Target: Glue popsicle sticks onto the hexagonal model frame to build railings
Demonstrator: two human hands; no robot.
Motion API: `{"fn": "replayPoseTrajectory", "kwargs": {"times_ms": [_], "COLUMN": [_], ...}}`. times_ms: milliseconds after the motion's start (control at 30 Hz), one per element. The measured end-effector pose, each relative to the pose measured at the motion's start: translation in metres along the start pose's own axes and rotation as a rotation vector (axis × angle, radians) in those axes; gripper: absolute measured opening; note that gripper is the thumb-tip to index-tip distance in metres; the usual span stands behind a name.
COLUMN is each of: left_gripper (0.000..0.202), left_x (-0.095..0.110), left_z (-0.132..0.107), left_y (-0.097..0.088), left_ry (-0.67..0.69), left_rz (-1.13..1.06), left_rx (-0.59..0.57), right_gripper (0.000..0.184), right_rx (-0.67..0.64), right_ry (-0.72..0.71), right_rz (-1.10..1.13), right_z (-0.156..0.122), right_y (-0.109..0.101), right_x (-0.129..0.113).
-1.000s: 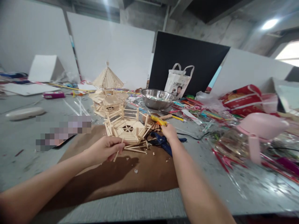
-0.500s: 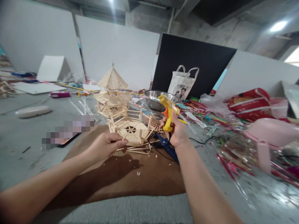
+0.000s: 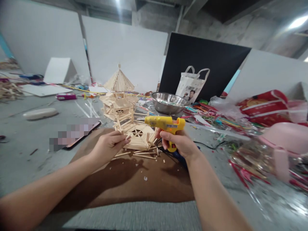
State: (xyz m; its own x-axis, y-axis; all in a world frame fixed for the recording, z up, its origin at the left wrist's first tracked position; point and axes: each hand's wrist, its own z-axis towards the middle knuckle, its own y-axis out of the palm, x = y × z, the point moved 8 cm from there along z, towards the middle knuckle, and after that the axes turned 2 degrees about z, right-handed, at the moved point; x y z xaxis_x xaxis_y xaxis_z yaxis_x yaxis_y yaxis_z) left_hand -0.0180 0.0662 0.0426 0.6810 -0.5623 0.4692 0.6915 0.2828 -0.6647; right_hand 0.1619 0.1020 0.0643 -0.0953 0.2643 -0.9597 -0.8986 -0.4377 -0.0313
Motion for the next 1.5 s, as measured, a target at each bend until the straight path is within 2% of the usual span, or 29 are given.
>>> {"fn": "replayPoseTrajectory", "kwargs": {"times_ms": [233,767,1500], "left_gripper": [0.029,0.028,0.027], "left_x": [0.000,-0.001,-0.001], "left_z": [0.001,0.000,0.000], "left_y": [-0.002,0.001,0.000], "left_ry": [0.043,0.043,0.061], "left_rz": [0.122,0.105,0.147], "left_rx": [-0.011,-0.040,-0.007], "right_gripper": [0.019,0.022,0.025], "right_rx": [-0.085,-0.053,-0.067], "right_ry": [0.058,0.066,0.099], "right_rz": [-0.052,-0.118,-0.141], "right_z": [0.001,0.001,0.002], "right_y": [0.005,0.003,0.001], "right_x": [0.010,0.021,0.027]}}
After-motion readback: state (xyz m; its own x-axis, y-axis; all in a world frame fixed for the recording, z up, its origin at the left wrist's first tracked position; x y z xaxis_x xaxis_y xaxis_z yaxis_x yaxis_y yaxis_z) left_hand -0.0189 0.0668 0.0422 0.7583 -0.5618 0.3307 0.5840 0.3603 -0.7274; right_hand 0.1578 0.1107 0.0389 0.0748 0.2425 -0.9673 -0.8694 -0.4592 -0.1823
